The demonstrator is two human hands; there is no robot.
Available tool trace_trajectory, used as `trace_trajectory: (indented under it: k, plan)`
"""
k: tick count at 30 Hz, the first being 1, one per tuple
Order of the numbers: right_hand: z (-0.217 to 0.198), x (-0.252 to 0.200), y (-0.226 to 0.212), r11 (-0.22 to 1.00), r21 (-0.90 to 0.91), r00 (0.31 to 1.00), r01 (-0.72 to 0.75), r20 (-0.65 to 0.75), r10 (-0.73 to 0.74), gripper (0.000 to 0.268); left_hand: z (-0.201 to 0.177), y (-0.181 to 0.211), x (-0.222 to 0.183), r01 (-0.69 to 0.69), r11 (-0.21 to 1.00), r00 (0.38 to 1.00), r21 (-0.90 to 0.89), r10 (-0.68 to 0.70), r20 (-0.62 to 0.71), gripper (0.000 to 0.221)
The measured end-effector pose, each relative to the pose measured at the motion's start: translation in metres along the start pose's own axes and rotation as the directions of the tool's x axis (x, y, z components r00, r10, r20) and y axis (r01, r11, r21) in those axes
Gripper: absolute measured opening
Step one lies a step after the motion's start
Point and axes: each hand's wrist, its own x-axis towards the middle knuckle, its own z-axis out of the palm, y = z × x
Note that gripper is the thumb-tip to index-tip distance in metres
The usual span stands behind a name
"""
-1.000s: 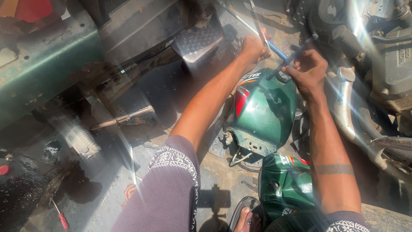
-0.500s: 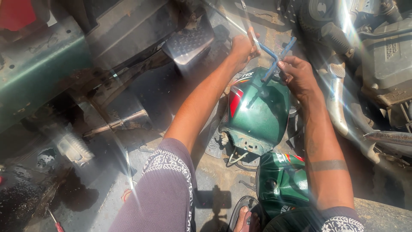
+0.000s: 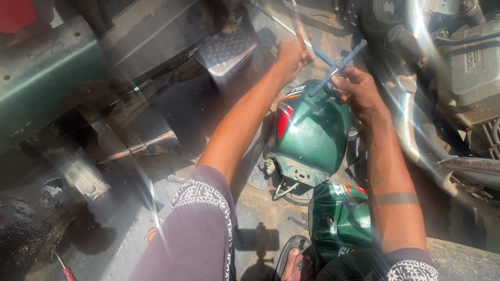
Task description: The person dismantles parts of a motorcycle using a T-handle wrench and a screwdriver, moves a green gas tank aside, and works on the underside of a motorcycle seat by hand and with a tool.
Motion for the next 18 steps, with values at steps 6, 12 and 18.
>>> trace_trajectory:
  k: [6,12,18]
  plan:
    - [-0.009,0.015,0.025,0.376,-0.792,0.68,0.48,0.065,-0.731,0.015,-0.006,-0.007,0.002,0.006,0.999,1.0,-0.031,-0.007,-0.018,0.046]
    - [-0.008,0.017,0.009,0.903,0.407,0.958,-0.137,-0.178,0.226,0.038,-0.005,-0.003,0.005,0.001,0.997,1.0,-0.073,-0.001,-0.008,0.045]
    - [-0.004,0.022,0.016,0.983,0.099,0.988,0.155,-0.025,-0.153,0.03,-0.002,0.001,-0.006,0.006,1.0,0.999,-0.012,-0.006,-0.033,0.045]
